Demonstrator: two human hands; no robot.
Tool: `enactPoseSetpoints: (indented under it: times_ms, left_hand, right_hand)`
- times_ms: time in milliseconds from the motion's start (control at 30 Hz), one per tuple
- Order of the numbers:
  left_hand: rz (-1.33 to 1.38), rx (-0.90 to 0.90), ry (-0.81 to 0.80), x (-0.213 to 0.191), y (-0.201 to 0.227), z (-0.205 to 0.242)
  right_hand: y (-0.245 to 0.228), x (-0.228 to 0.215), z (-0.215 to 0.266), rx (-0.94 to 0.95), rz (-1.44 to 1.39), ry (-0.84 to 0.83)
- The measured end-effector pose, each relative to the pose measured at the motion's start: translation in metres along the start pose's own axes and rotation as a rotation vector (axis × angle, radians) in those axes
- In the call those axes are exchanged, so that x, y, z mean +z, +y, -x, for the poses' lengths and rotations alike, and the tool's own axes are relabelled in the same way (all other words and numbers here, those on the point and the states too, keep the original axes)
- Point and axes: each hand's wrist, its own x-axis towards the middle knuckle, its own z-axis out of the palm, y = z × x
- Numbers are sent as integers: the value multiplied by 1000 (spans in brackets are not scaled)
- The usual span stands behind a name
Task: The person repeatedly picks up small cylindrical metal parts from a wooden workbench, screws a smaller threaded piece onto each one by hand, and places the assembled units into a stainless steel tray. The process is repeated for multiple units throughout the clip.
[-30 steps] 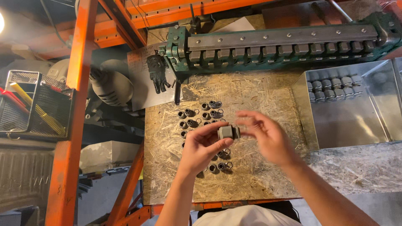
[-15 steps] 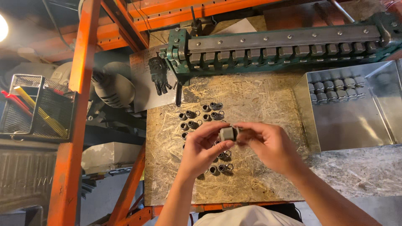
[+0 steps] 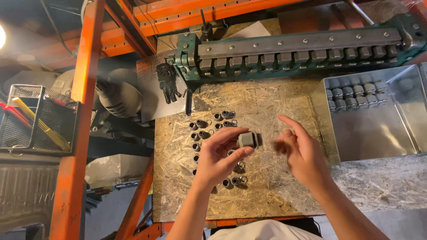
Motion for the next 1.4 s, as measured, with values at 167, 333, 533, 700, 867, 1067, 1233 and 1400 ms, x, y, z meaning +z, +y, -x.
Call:
enactPoseSetpoints:
  times_ms: [167,333,533,700,867,1067,1233,1400]
  left_hand:
    - [2,-2,-29,8,5,1]
    - [-24,10,-30,14,15,2]
    - [-80,-11,-101,23,-4,6]
    - [-312,56,-213,53,-7,-4]
    - [-423,27,-335,96,-42,-12]
    - [-591,91,-590,174,-113,-1]
    - [-568,247,-732,240,-159,18]
    - [-601,153,-806,272,-165,28]
  right_hand:
    - [7,-5,10,-141,-167,-27]
    - [38,-4,6,17,-100,-193]
    - [35,-8,13,50,-516,-113]
    - [85,-12,12,198,-542,-115]
    - [122,-46,24,418,-516,-97]
    - [225,-129,27,819,-713,-313]
    - [306,-189,40,1043,-920,-499]
    - [347,-234,31,1218,-990,-939]
